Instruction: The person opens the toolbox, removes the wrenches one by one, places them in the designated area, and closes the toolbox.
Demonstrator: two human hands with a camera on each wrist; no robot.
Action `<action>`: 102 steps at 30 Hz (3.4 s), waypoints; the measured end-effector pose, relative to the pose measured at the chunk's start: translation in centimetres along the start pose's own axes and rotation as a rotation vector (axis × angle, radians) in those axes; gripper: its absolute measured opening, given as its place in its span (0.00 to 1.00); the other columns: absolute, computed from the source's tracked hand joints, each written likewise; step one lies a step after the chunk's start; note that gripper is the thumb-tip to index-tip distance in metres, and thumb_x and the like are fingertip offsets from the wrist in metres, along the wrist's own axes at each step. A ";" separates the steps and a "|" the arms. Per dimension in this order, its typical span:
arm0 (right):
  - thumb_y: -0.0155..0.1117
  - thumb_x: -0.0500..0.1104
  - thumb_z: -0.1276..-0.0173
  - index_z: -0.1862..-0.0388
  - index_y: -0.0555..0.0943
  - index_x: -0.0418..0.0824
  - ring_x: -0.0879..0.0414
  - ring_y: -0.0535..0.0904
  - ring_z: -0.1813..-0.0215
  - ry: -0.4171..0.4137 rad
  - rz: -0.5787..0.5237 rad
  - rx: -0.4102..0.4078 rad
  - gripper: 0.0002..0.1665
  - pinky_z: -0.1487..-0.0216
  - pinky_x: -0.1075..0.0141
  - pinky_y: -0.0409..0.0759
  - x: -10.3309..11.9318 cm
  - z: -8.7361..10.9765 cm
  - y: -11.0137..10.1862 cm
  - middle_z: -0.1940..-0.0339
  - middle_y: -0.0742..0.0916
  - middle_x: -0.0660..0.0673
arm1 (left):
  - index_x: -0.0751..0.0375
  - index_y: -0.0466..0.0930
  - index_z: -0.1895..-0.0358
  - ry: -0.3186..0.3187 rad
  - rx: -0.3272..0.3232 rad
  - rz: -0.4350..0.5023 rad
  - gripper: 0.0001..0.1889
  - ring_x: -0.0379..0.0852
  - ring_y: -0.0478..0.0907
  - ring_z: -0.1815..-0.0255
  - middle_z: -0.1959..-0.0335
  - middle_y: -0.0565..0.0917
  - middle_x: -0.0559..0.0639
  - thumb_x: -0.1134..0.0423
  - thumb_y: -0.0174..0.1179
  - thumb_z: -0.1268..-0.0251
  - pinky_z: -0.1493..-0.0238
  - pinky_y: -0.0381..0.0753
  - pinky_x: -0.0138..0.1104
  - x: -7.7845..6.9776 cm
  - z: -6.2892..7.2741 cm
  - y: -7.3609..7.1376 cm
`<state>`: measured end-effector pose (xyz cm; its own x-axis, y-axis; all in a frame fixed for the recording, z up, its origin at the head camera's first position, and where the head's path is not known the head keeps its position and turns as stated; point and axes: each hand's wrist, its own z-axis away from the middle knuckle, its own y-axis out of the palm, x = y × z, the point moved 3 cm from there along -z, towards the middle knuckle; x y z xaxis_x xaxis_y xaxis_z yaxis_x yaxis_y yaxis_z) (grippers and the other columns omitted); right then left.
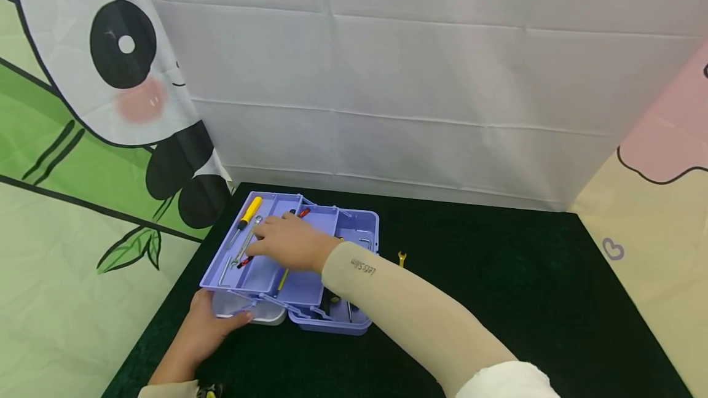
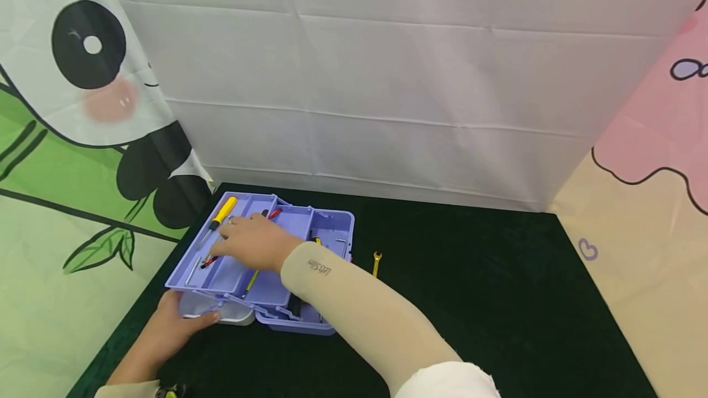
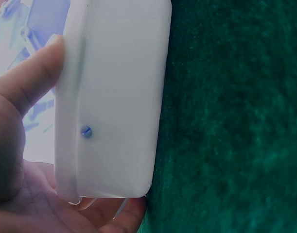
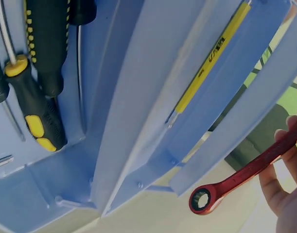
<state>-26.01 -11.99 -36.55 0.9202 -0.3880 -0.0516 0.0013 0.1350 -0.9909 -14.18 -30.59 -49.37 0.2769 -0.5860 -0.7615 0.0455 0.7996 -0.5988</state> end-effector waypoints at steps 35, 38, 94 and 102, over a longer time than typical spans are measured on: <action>0.55 0.53 0.18 0.47 0.76 0.49 0.60 0.77 0.66 0.379 -0.330 -0.214 0.11 0.62 0.67 0.77 -8.6 14.8 1.8 0.66 0.82 0.56 | 0.55 0.41 0.15 0.144 -0.057 0.044 0.60 0.74 0.55 0.28 0.21 0.46 0.72 0.44 0.75 0.40 0.33 0.53 0.75 -0.3 0.1 0.5; 0.57 0.51 0.18 0.47 0.77 0.50 0.59 0.77 0.67 0.425 -0.414 -0.200 0.09 0.63 0.67 0.78 -9.5 16.6 3.2 0.66 0.82 0.55 | 0.57 0.36 0.15 0.088 -0.048 0.018 0.64 0.77 0.50 0.28 0.21 0.41 0.76 0.42 0.75 0.42 0.33 0.51 0.76 -0.1 0.2 0.6; 0.58 0.35 0.23 0.24 0.64 0.35 0.44 0.85 0.54 1.028 -1.589 -0.468 0.31 0.59 0.52 0.88 -11.2 27.2 18.2 0.50 0.82 0.33 | 0.58 0.42 0.16 0.137 -0.060 0.030 0.59 0.73 0.57 0.31 0.22 0.46 0.74 0.43 0.74 0.39 0.33 0.54 0.75 -0.4 0.4 0.5; 0.64 0.29 0.32 0.27 0.63 0.35 0.47 0.84 0.61 1.117 -1.374 -0.416 0.36 0.65 0.56 0.87 -11.0 26.0 17.7 0.55 0.82 0.36 | 0.58 0.42 0.16 0.114 -0.057 0.021 0.59 0.75 0.53 0.30 0.21 0.43 0.75 0.43 0.74 0.39 0.33 0.52 0.76 -0.5 0.4 0.5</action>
<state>-25.95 18.39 -50.30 -0.3163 -0.3987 0.8608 0.2002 -0.9150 -0.3503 -13.93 -29.84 -49.16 0.1660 -0.5833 -0.7951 -0.0148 0.8047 -0.5935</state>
